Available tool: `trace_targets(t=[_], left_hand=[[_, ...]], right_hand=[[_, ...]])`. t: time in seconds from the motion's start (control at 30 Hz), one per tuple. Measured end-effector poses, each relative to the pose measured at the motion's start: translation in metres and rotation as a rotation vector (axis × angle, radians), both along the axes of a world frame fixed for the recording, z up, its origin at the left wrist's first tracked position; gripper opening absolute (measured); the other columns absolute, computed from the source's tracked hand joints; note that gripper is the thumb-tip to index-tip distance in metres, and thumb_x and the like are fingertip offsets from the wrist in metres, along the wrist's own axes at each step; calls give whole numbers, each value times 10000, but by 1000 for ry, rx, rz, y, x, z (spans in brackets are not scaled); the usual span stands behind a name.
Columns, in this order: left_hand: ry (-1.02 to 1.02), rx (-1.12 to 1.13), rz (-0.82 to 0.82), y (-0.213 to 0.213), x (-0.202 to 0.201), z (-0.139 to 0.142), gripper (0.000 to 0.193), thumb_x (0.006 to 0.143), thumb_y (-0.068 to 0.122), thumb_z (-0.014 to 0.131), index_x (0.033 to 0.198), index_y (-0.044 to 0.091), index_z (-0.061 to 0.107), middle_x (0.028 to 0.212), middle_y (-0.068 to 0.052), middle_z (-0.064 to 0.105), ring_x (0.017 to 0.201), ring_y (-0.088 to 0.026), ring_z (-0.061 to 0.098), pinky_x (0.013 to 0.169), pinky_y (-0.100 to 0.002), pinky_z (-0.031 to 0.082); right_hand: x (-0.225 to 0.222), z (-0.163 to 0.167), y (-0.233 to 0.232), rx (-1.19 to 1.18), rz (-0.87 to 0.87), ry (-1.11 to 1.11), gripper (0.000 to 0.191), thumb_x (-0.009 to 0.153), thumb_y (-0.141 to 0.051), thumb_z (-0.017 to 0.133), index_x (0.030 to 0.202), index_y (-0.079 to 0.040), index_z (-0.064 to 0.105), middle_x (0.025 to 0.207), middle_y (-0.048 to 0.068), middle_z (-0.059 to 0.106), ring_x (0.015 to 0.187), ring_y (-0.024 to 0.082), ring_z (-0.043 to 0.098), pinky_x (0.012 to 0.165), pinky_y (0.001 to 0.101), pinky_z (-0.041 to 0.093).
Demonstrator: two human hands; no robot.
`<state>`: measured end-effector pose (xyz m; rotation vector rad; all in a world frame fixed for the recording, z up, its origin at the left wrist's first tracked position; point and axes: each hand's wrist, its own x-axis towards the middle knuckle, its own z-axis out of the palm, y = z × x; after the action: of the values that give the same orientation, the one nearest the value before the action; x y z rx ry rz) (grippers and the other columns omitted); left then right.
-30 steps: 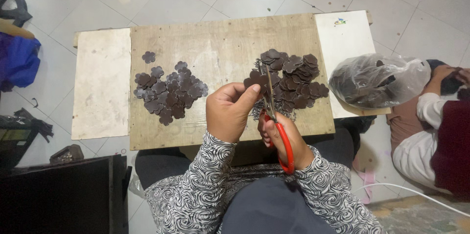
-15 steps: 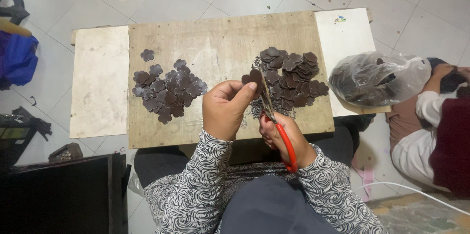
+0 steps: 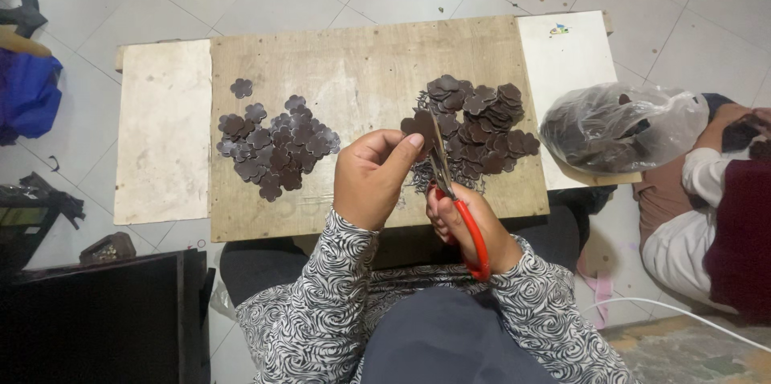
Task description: The person uses red-handled scissors to trim the edges of dark brown flower-shaped leather pieces, holding each piece in the left hand and cutting with the right. Trimmed pieces are placed into a pile on the wooden table while scraps accumulate nearby.
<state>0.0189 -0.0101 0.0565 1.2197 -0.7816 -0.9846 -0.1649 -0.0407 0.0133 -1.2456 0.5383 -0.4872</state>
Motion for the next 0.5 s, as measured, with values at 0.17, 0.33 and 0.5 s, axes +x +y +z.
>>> trace_targets(t=[0.17, 0.33, 0.5], left_hand=[[-201, 95, -36, 5, 5, 9, 178, 923, 158, 740, 873, -14, 742, 701, 2, 710, 615, -24, 590, 539, -198, 470], [-210, 100, -19, 7, 4, 15, 177, 910, 163, 750, 854, -5, 745, 676, 17, 694, 594, -11, 571, 521, -190, 451], [-216, 90, 5, 6, 3, 15, 175, 906, 160, 756, 852, -6, 746, 669, 19, 685, 590, -9, 558, 516, -191, 441]], right_hand=[[-1, 7, -4, -154, 48, 39, 590, 957, -688, 520, 941, -99, 508, 793, -24, 467, 704, 78, 459, 630, 233, 430], [0, 7, -3, -137, 48, 9, 595, 977, -682, 525, 926, -91, 488, 796, -23, 444, 707, 83, 438, 627, 238, 411], [0, 2, -2, -72, 32, -9, 568, 978, -652, 544, 930, -88, 490, 774, -27, 433, 670, 74, 416, 582, 230, 384]])
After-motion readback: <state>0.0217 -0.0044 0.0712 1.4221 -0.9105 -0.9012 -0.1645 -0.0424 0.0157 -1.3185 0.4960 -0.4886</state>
